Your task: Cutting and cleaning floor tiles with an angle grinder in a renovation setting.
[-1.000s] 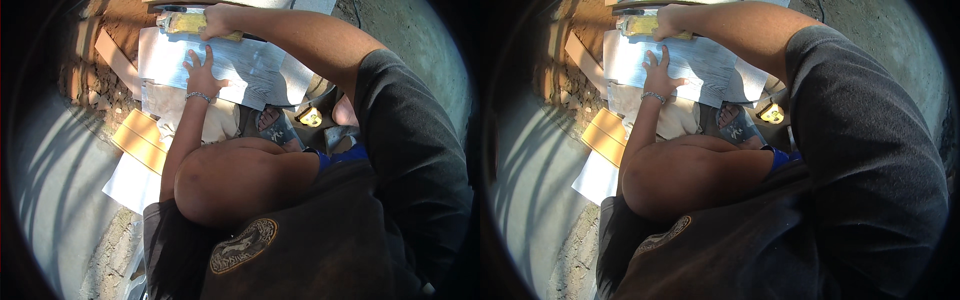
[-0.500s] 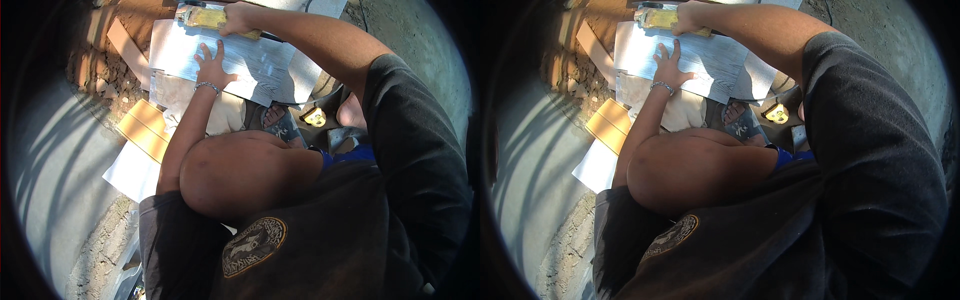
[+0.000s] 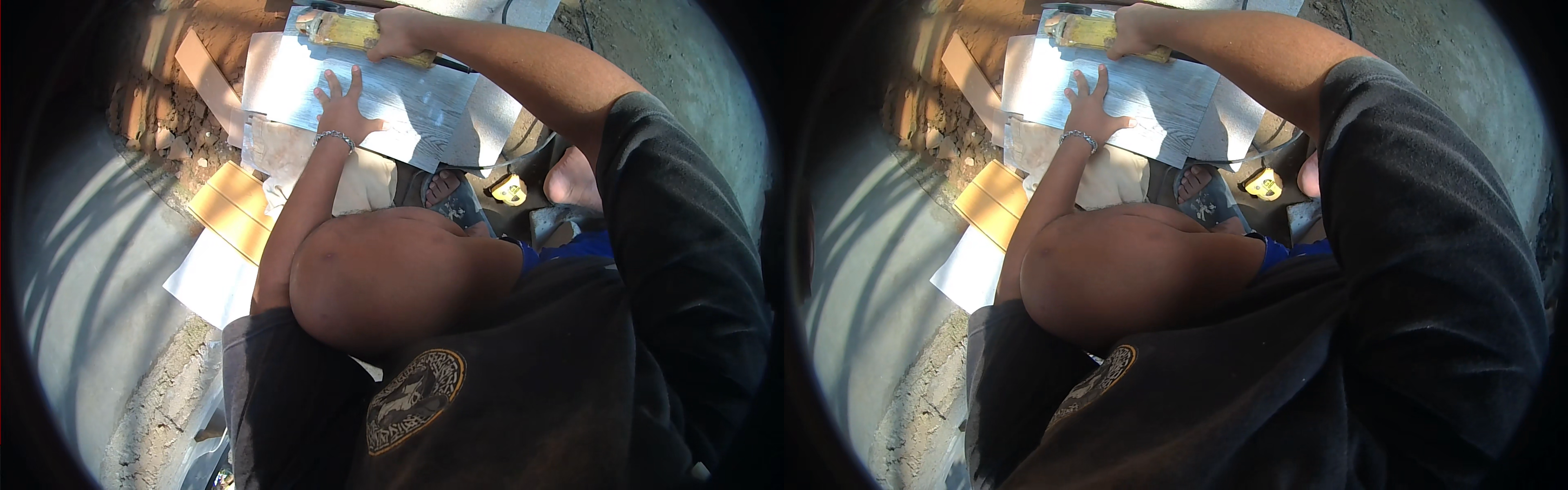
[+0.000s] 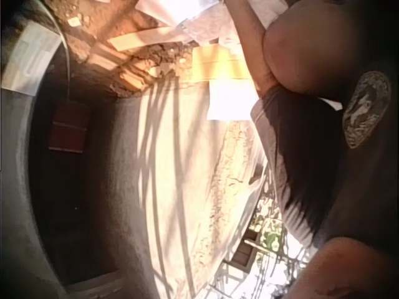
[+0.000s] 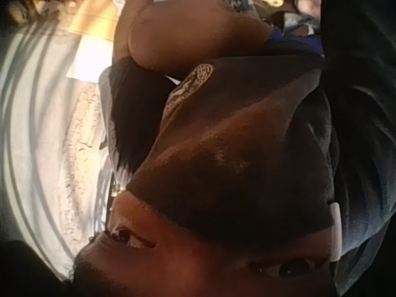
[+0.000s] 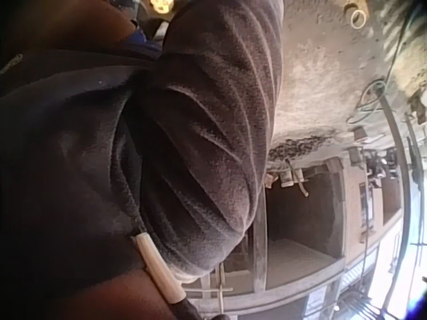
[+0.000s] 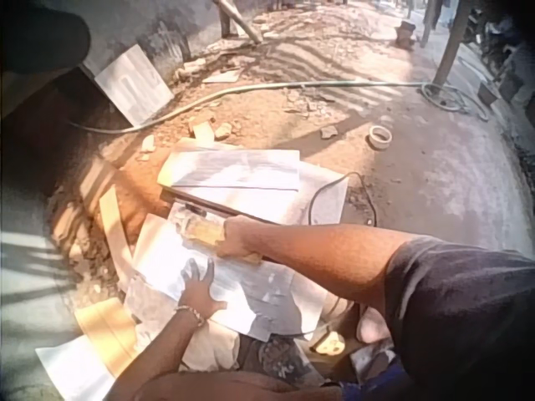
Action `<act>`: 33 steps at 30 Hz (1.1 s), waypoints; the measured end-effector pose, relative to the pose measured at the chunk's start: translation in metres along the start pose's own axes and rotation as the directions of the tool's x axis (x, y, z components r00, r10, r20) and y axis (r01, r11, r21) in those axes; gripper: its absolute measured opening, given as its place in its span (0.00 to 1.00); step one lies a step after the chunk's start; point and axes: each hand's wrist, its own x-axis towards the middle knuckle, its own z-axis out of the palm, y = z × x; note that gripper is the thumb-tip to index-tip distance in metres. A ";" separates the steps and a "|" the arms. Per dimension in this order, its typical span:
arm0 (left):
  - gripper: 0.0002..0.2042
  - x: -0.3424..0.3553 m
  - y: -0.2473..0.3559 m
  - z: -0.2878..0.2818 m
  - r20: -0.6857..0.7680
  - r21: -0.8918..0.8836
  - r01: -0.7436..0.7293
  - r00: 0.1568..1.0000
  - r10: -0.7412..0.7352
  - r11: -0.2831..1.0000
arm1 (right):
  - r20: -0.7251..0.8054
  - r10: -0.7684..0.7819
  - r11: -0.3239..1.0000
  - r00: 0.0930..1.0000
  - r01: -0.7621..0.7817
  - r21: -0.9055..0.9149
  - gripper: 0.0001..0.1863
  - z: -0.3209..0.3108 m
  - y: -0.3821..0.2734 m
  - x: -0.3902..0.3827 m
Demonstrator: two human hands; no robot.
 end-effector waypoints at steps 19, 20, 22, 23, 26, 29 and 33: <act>0.69 0.001 0.000 -0.002 0.041 0.029 -0.004 0.999 0.003 1.000 | 0.030 0.011 0.998 0.999 -0.009 -0.055 0.37 -0.003 0.016 -0.021; 0.69 0.002 0.000 -0.001 0.040 0.029 -0.005 0.999 0.004 1.000 | 0.031 0.017 0.999 0.999 -0.016 -0.044 0.37 -0.003 0.017 -0.022; 0.68 0.002 -0.001 0.000 0.011 0.055 -0.018 1.000 0.018 0.998 | 0.030 0.025 0.999 0.999 -0.024 -0.032 0.37 -0.004 0.018 -0.023; 0.68 0.002 -0.001 0.000 -0.006 0.054 -0.025 1.000 0.026 0.998 | 0.069 0.048 0.998 0.996 -0.046 -0.029 0.38 -0.004 0.018 -0.024; 0.66 0.002 0.001 0.000 0.011 0.048 0.019 1.000 -0.020 0.999 | 0.112 0.069 0.997 0.991 -0.067 -0.024 0.39 -0.007 0.019 -0.026; 0.67 0.002 0.002 -0.001 0.027 0.048 0.030 0.999 -0.031 0.998 | 0.115 0.070 0.998 0.991 -0.069 -0.012 0.39 -0.008 0.021 -0.030; 0.67 0.001 0.002 -0.004 0.030 0.045 0.037 0.999 -0.038 0.998 | 0.123 0.079 0.997 0.989 -0.079 -0.006 0.38 -0.008 0.023 -0.035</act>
